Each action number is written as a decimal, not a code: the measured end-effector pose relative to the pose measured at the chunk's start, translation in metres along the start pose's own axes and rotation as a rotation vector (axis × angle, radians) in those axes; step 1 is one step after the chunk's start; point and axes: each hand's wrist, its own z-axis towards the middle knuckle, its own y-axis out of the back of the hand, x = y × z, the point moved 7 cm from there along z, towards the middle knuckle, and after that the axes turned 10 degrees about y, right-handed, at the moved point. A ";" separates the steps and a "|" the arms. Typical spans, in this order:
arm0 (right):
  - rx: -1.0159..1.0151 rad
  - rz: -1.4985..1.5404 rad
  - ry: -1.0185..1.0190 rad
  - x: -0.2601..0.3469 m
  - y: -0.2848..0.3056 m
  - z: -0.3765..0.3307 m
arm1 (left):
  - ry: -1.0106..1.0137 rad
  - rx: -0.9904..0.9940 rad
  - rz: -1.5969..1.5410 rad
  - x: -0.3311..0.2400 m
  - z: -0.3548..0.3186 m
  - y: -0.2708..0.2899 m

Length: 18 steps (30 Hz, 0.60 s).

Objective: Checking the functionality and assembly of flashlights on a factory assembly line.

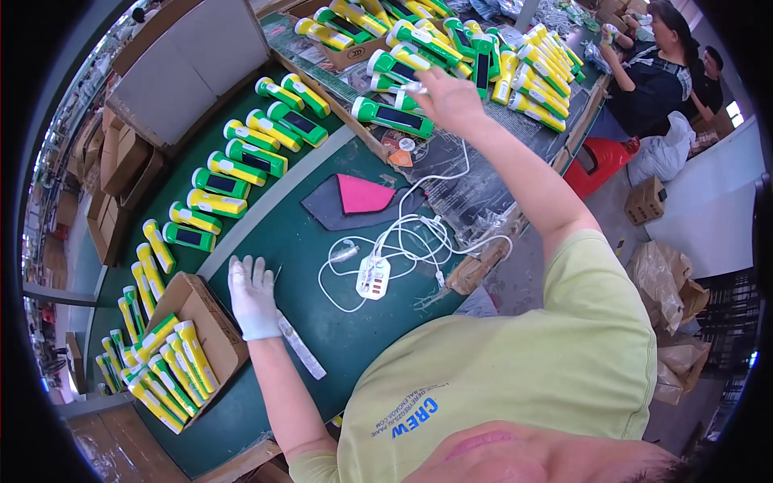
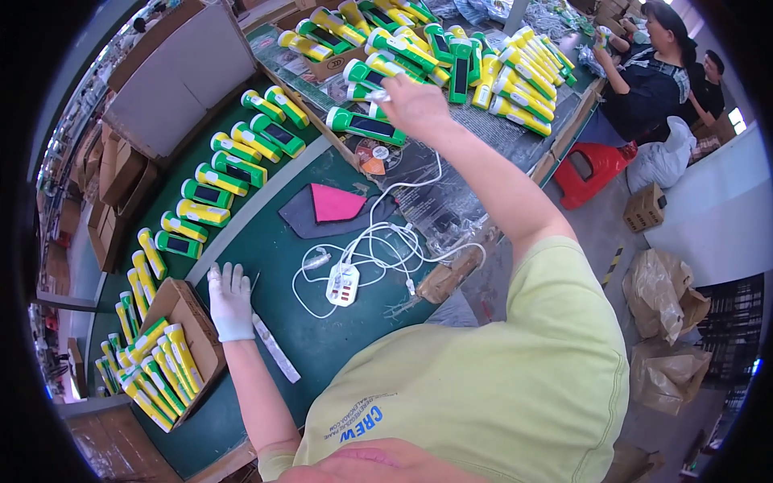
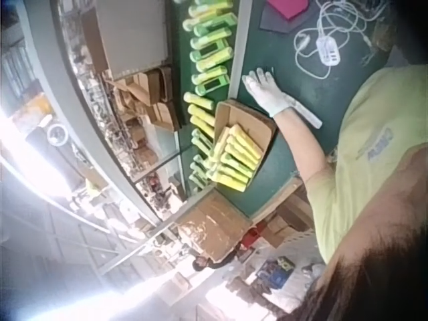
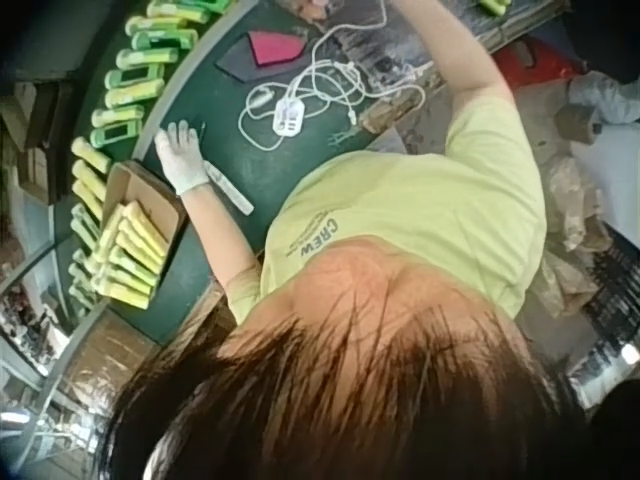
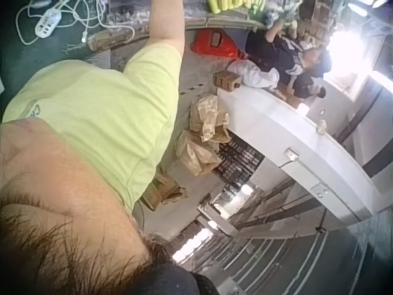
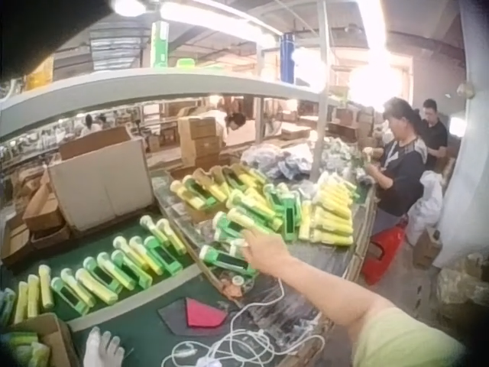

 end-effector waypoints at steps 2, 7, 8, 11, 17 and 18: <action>0.029 0.204 0.082 0.025 -0.021 -0.021 | 0.044 -0.037 -0.054 -0.008 0.030 0.028; 0.343 0.443 0.239 0.087 -0.055 -0.085 | -0.422 -0.536 0.522 -0.062 0.074 0.057; 0.346 0.483 0.219 0.086 -0.062 -0.094 | -0.309 -0.483 0.445 -0.062 0.089 0.050; 0.232 0.509 0.202 0.091 -0.061 -0.096 | -0.184 -0.465 0.386 -0.073 0.140 0.063; 0.214 0.550 0.176 0.089 -0.063 -0.098 | -0.062 -0.685 0.241 -0.084 0.169 0.086; 0.207 0.541 0.180 0.088 -0.064 -0.099 | -0.038 -0.565 0.043 -0.077 0.171 0.083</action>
